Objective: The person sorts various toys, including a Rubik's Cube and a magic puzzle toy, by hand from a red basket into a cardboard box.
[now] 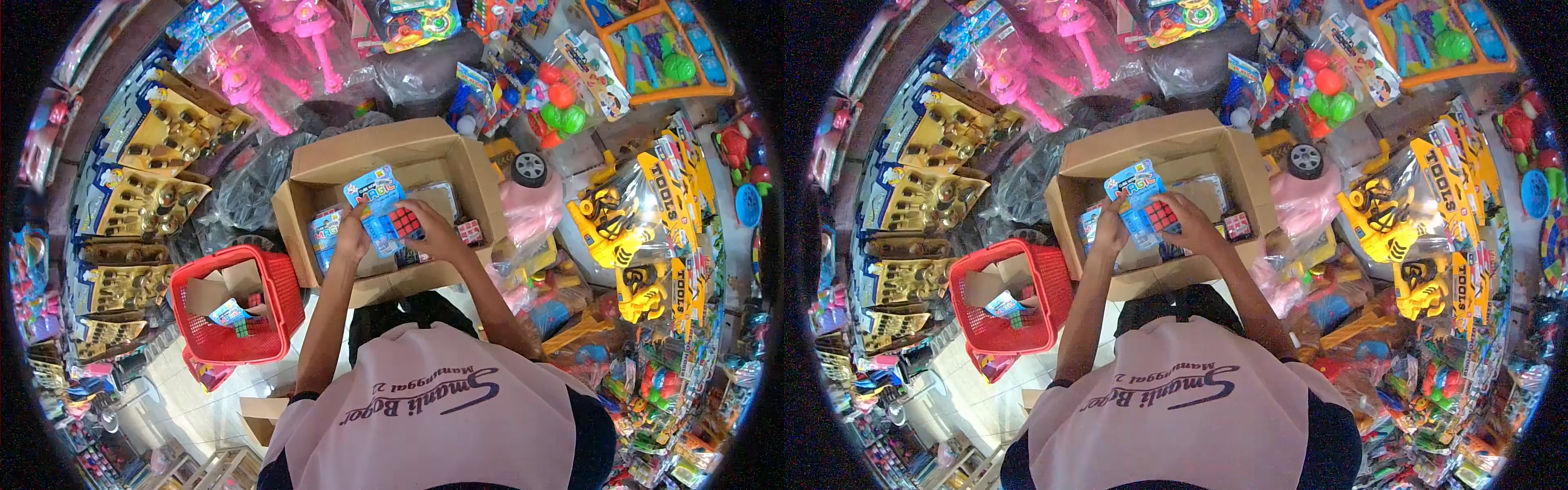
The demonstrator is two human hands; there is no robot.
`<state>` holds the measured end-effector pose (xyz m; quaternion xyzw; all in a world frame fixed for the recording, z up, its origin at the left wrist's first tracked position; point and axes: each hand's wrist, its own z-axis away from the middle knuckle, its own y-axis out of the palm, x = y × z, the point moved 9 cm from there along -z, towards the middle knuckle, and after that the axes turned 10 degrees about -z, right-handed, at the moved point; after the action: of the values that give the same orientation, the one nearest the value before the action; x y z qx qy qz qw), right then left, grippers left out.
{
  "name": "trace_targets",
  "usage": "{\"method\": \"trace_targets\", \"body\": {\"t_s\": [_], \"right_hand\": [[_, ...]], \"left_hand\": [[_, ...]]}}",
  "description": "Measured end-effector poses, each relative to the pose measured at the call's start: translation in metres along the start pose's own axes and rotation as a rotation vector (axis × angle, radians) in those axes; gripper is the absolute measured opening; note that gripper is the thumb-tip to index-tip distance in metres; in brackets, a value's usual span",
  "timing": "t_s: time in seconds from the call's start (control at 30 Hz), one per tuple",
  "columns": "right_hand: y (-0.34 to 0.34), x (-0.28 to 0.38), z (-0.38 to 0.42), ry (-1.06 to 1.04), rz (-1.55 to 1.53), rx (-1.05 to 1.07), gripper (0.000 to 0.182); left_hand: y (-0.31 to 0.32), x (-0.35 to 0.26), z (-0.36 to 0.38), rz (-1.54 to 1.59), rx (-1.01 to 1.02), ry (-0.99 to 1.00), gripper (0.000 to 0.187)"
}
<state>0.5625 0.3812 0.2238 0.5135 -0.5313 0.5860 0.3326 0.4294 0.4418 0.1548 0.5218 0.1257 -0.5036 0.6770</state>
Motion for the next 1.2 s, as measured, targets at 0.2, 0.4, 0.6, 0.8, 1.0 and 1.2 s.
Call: {"method": "trace_targets", "body": {"t_s": [0.2, 0.4, 0.6, 0.8, 1.0, 1.2], "right_hand": [[-0.018, -0.004, 0.009, 0.038, 0.034, -0.095, 0.064], [-0.037, -0.023, 0.014, 0.039, 0.083, -0.114, 0.060], [-0.065, -0.034, 0.024, 0.012, 0.479, -0.169, 0.050], [-0.064, -0.078, 0.022, 0.149, 0.602, -0.106, 0.047], [-0.031, -0.108, 0.005, 0.054, 0.376, 0.028, 0.046], [-0.028, -0.113, 0.010, 0.047, 0.338, -0.025, 0.058]], "left_hand": [[0.017, 0.007, 0.003, 0.043, 0.034, 0.167, 0.035], [0.001, 0.000, 0.004, -0.298, -0.090, 0.136, 0.042], [-0.048, 0.003, 0.003, -0.485, -0.106, 0.147, 0.034], [-0.063, 0.015, 0.005, -0.669, -0.121, 0.197, 0.026], [-0.034, 0.011, 0.005, -1.148, -0.086, 0.426, 0.024], [0.014, 0.034, 0.012, -1.890, 0.044, 0.720, 0.036]]}}
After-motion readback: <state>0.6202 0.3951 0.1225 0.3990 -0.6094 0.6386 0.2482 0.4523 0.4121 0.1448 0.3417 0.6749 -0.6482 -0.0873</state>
